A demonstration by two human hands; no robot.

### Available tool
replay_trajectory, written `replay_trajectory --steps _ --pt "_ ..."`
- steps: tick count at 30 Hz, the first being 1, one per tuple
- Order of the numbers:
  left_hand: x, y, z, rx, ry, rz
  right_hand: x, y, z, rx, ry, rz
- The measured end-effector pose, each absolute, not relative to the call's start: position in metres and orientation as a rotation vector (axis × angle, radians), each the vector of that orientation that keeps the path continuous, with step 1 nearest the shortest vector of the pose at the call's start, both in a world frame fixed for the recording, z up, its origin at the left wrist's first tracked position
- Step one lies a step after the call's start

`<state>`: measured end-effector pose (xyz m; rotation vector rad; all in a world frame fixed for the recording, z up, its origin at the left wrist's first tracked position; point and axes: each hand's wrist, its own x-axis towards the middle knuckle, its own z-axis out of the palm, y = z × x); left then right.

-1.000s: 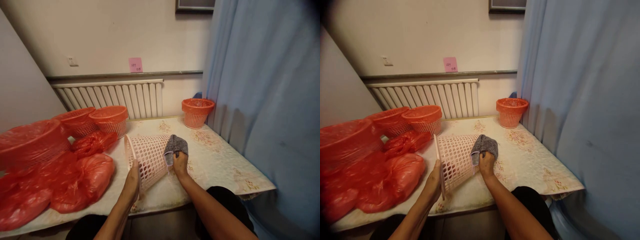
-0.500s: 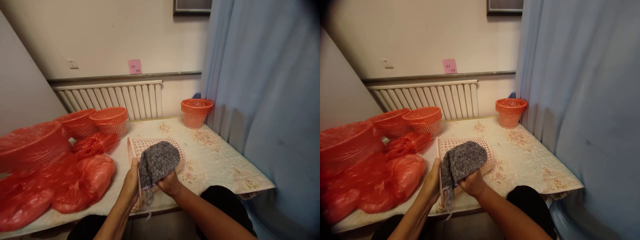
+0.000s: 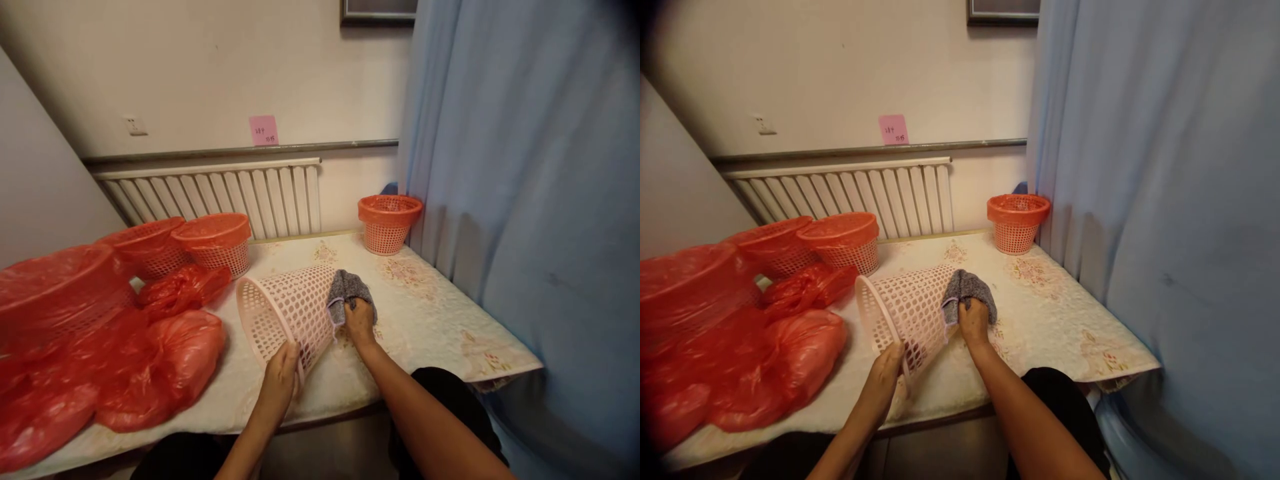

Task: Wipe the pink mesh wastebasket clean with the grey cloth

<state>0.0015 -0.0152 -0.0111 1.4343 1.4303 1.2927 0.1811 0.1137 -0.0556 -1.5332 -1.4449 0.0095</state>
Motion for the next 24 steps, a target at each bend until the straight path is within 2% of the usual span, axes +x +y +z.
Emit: replay_trajectory --steps 5,10,18,21,24 --pt "0.002 -0.02 -0.001 1.457 1.468 1.33 0.181 0.117 -0.056 -1.552 -1.389 -0.005" --pt "-0.001 -0.024 0.011 1.341 1.484 1.356 0.154 0.084 -0.052 -1.368 -1.552 -0.019" --pt "-0.01 -0.027 0.015 1.243 1.586 1.454 0.117 0.018 -0.065 -0.473 -1.881 -0.272" --pt "-0.014 -0.028 0.018 1.199 1.597 1.432 0.128 0.036 -0.059 -0.58 -1.87 -0.251" --pt "-0.017 -0.023 0.017 1.031 1.508 1.41 0.15 0.067 -0.048 -1.05 -1.744 -0.139"
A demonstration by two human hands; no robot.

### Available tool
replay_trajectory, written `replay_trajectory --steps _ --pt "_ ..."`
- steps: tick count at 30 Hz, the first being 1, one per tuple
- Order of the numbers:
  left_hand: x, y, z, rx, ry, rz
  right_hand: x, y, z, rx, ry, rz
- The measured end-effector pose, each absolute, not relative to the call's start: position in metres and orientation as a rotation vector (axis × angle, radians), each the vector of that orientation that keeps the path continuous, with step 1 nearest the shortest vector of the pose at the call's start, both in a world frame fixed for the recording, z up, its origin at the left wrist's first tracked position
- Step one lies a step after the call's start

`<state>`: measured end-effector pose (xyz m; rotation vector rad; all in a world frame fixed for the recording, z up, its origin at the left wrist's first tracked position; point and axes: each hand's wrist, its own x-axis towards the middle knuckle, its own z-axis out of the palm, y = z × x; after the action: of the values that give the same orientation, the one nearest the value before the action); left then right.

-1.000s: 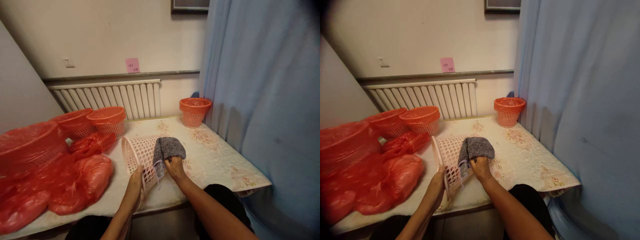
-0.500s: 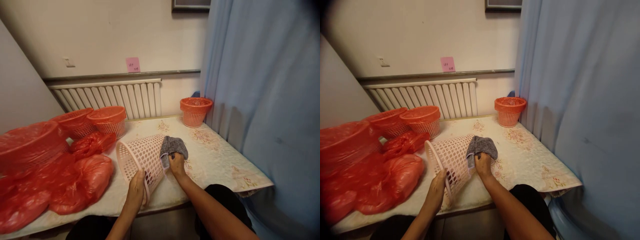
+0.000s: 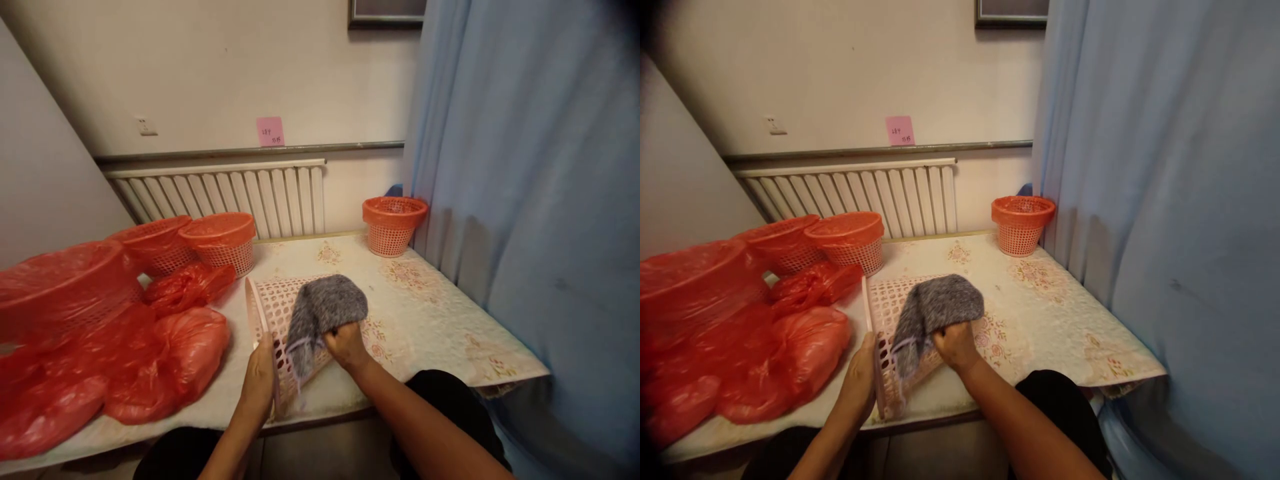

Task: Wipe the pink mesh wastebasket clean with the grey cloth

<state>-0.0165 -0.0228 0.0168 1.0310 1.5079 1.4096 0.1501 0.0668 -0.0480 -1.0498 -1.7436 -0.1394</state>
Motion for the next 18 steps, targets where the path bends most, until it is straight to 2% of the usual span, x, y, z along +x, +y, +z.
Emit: replay_trajectory --steps 4,11,14,18 --pt "-0.019 -0.014 0.014 0.856 1.366 1.404 0.181 0.1 -0.041 -1.425 -1.506 -0.11" --pt "-0.022 -0.01 0.019 0.866 1.287 1.438 0.176 0.097 -0.042 -1.451 -1.481 -0.142" --pt "-0.022 -0.008 0.02 0.912 1.275 1.451 0.149 0.067 -0.042 -1.243 -1.66 -0.157" --pt "-0.024 -0.009 0.019 1.047 1.397 1.505 0.113 0.021 -0.049 -0.575 -1.856 -0.277"
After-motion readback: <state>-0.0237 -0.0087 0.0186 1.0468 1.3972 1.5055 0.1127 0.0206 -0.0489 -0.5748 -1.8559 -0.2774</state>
